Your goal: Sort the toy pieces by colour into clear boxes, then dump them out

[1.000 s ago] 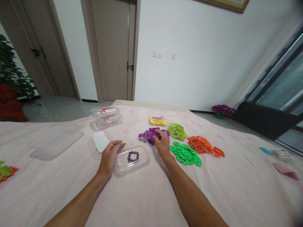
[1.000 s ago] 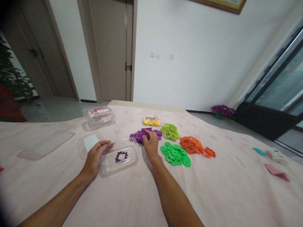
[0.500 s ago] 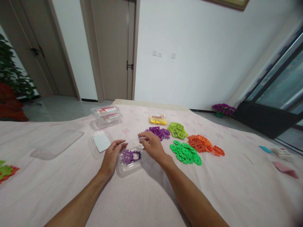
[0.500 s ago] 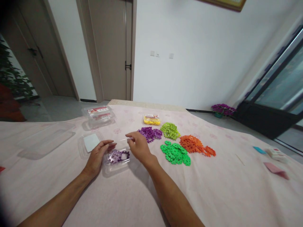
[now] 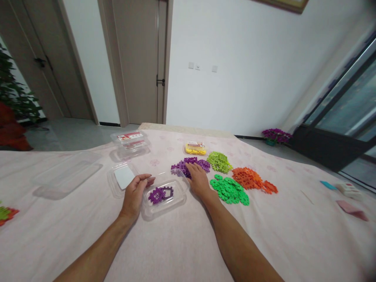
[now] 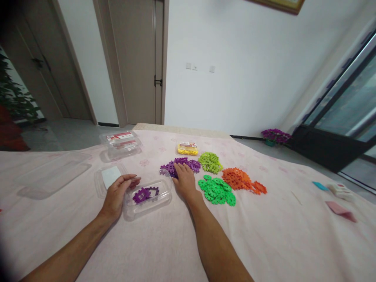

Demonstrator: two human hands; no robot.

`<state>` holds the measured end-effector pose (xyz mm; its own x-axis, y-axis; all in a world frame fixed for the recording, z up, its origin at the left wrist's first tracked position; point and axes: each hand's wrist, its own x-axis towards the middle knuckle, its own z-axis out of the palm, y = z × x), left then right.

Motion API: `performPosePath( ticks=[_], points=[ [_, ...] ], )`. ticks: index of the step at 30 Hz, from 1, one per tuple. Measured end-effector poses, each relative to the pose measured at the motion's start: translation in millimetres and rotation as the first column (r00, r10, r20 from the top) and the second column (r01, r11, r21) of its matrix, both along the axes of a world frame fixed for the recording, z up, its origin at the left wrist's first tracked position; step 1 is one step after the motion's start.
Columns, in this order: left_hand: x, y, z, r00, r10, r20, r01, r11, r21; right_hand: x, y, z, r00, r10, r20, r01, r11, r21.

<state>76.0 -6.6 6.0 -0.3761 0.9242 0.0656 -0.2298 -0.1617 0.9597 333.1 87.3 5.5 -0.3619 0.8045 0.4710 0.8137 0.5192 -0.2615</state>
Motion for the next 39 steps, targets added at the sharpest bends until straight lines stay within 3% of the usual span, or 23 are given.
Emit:
performPosePath(
  ticks=[11,15,18,20,23,26,28,30,35,39],
  points=[
    [-0.3,-0.4,-1.6,1.000,0.008,-0.002,-0.008,1.000,-0.011,-2.5,-6.1,4.0,0.999,-0.044,0.015,0.044,0.999,0.025],
    [-0.7,0.9,-2.5,1.000,0.004,0.004,-0.004,1.000,-0.011,0.7,-0.8,3.7,0.969,-0.175,-0.172,0.178,0.984,0.005],
    [0.2,0.1,0.3,1.000,-0.004,-0.008,0.004,1.000,-0.006,2.5,3.1,14.9,0.886,-0.220,-0.409,0.225,0.974,-0.035],
    [1.0,-0.9,2.6,1.000,-0.006,-0.018,0.006,1.000,-0.004,2.1,3.3,29.0,0.823,-0.179,-0.539,0.159,0.984,-0.084],
    [1.6,-2.0,4.6,0.999,-0.008,-0.033,0.008,1.000,-0.009,-1.2,-2.6,52.6,0.765,-0.062,-0.641,-0.100,0.972,-0.214],
    [1.0,-2.2,4.3,0.999,-0.007,-0.045,0.006,1.000,-0.011,-5.7,-13.9,68.3,0.772,0.040,-0.635,-0.346,0.864,-0.367],
    [0.5,-2.1,3.8,0.999,-0.005,-0.051,0.005,1.000,-0.007,-7.6,-20.2,71.8,0.813,0.090,-0.575,-0.410,0.790,-0.456],
    [0.5,-2.2,4.1,0.998,-0.010,-0.058,0.009,1.000,-0.008,-7.8,-22.5,71.5,0.857,0.136,-0.496,-0.410,0.765,-0.497],
    [2.3,-3.9,7.8,0.997,-0.016,-0.076,0.016,1.000,-0.011,-5.2,-15.5,70.1,0.931,0.140,-0.337,-0.252,0.914,-0.317],
    [2.8,-4.3,8.2,0.998,-0.015,-0.063,0.014,1.000,-0.010,-9.1,-18.5,77.0,0.936,0.109,-0.334,-0.197,0.950,-0.243]
  ],
)
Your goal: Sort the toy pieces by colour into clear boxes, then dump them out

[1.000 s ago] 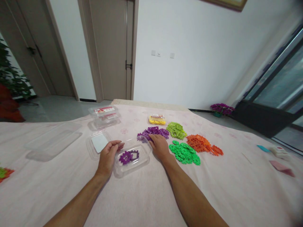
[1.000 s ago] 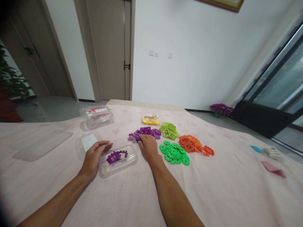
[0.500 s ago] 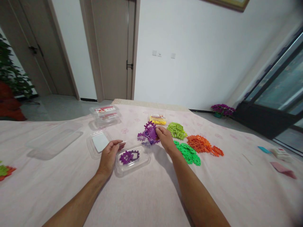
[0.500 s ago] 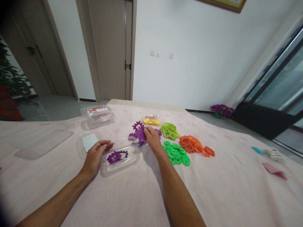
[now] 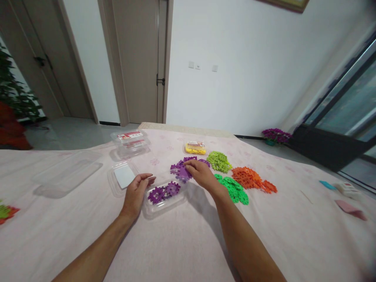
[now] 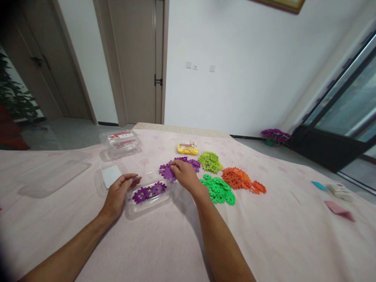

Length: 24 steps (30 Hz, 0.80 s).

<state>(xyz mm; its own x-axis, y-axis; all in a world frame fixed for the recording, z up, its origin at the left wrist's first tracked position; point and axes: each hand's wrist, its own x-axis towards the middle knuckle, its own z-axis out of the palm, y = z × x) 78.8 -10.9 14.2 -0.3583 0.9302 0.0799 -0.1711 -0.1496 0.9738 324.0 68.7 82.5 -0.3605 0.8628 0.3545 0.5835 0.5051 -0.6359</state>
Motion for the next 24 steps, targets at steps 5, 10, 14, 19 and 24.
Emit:
performPosePath(
  ticks=[5,10,14,19,24],
  points=[
    [-1.5,1.2,-3.6,1.000,-0.007,-0.017,0.007,1.000,0.001,-13.1,-15.6,9.7,0.997,0.069,-0.028,-0.070,0.998,-0.009],
    [-2.1,1.8,-5.3,1.000,-0.017,-0.018,0.017,1.000,0.009,-15.4,-17.3,7.7,0.994,0.040,0.103,-0.049,0.995,0.090],
    [-0.7,1.1,-3.9,1.000,-0.010,-0.005,0.010,1.000,0.011,-4.5,-5.4,-2.1,0.980,-0.125,0.152,0.095,0.976,0.194],
    [-2.0,1.0,-3.1,0.997,0.072,0.015,-0.072,0.997,0.004,12.0,12.4,-20.6,0.961,-0.217,0.170,0.187,0.966,0.177],
    [-8.1,3.6,-6.8,0.988,0.149,0.038,-0.149,0.989,-0.008,20.4,20.6,-39.4,0.948,-0.221,0.227,0.165,0.956,0.242]
  ],
)
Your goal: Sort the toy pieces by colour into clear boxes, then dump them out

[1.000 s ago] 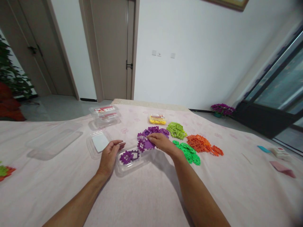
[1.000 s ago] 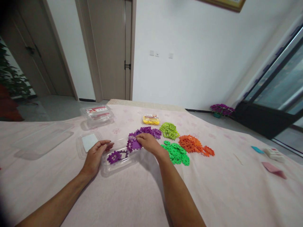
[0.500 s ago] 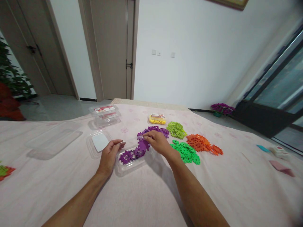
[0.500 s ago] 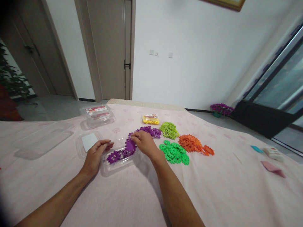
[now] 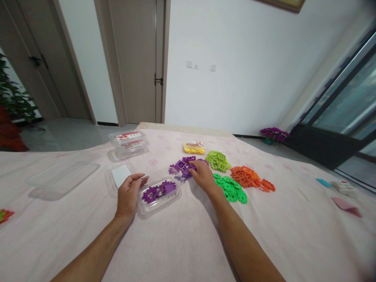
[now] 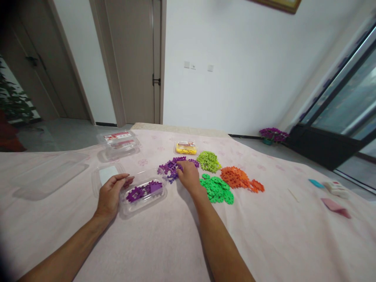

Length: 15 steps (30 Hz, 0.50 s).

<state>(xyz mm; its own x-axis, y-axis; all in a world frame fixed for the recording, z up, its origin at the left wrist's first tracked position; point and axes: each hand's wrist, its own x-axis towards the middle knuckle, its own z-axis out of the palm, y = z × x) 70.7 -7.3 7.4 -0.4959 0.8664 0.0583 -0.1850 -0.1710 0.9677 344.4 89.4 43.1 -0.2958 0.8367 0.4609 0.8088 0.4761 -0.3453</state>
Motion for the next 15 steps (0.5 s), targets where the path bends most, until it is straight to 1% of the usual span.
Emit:
performPosePath(
  ticks=[3,5,8,11,15],
  points=[
    [-1.3,1.7,-1.4,1.000,0.012,0.009,-0.012,1.000,0.000,-2.1,-1.8,-8.8,0.993,0.075,0.094,-0.074,0.997,-0.013],
    [-1.1,2.4,-1.5,1.000,0.013,0.016,-0.013,1.000,-0.001,-5.5,-5.1,-12.8,0.983,0.102,0.154,-0.098,0.995,-0.037],
    [-0.6,2.9,-1.5,1.000,0.011,0.028,-0.011,1.000,-0.004,-11.3,-11.3,-14.6,0.965,0.121,0.232,-0.104,0.991,-0.082],
    [-0.7,2.8,-2.4,1.000,0.007,0.026,-0.007,1.000,-0.003,-16.4,-16.8,-12.0,0.949,0.130,0.285,-0.100,0.988,-0.117],
    [-0.8,2.3,-2.6,1.000,-0.011,0.024,0.011,1.000,-0.004,-19.6,-18.9,-12.0,0.952,0.091,0.291,-0.064,0.993,-0.099]
  ],
)
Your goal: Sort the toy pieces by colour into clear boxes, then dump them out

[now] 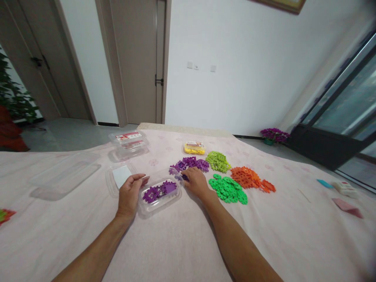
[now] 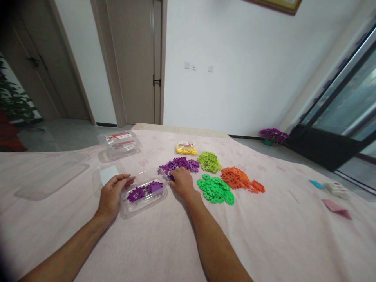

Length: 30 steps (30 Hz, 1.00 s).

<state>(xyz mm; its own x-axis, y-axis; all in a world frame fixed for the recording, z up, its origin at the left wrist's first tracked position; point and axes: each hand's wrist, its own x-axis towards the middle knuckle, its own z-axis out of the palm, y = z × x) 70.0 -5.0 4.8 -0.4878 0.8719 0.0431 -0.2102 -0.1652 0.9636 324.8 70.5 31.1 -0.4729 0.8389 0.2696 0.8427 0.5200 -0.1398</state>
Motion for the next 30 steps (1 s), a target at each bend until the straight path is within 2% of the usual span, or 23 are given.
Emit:
performPosePath(
  ticks=[4,6,8,11,13,15,17,19,22,25,28,30],
  points=[
    [1.1,-0.5,1.8,0.999,-0.033,-0.022,0.033,0.999,0.003,2.0,6.5,-10.0,0.978,0.000,-0.210,-0.006,1.000,-0.028],
    [2.0,-0.8,2.6,0.998,-0.055,-0.034,0.055,0.998,0.003,3.0,11.9,-12.7,0.921,-0.021,-0.390,0.007,0.999,-0.036],
    [3.2,-1.0,3.1,0.996,-0.076,-0.042,0.077,0.997,0.009,2.1,16.1,-10.0,0.810,-0.063,-0.584,0.060,0.998,-0.026],
    [4.9,-1.2,4.0,0.995,-0.094,-0.045,0.094,0.995,0.015,-5.6,15.0,4.0,0.558,-0.147,-0.817,0.082,0.989,-0.121],
    [5.4,-1.5,4.5,0.994,-0.101,-0.043,0.102,0.995,0.012,-14.8,7.8,16.2,0.419,-0.198,-0.886,-0.014,0.974,-0.224],
    [5.1,-1.6,4.5,0.993,-0.110,-0.049,0.110,0.994,0.008,-24.9,-2.2,26.6,0.377,-0.203,-0.904,-0.165,0.945,-0.281],
    [4.4,-1.6,4.0,0.992,-0.116,-0.058,0.116,0.993,0.008,-32.5,-10.4,32.5,0.428,-0.163,-0.889,-0.294,0.905,-0.307],
    [3.9,-1.6,3.4,0.991,-0.119,-0.064,0.120,0.993,0.010,-34.2,-12.5,33.1,0.494,-0.115,-0.862,-0.322,0.896,-0.305],
    [4.2,-1.7,3.3,0.991,-0.119,-0.059,0.120,0.993,0.015,-23.3,-2.9,26.7,0.562,-0.090,-0.822,-0.146,0.968,-0.206],
    [5.4,-2.0,3.8,0.992,-0.118,-0.051,0.119,0.993,0.016,-3.1,11.2,17.3,0.715,-0.108,-0.690,0.042,0.993,-0.111],
    [5.9,-2.2,3.6,0.992,-0.118,-0.046,0.118,0.993,0.017,12.8,16.5,9.5,0.893,-0.133,-0.430,0.107,0.991,-0.083],
    [5.6,-2.0,2.8,0.992,-0.117,-0.047,0.118,0.993,0.017,17.2,14.2,6.2,0.960,-0.119,-0.255,0.106,0.992,-0.063]
  ],
)
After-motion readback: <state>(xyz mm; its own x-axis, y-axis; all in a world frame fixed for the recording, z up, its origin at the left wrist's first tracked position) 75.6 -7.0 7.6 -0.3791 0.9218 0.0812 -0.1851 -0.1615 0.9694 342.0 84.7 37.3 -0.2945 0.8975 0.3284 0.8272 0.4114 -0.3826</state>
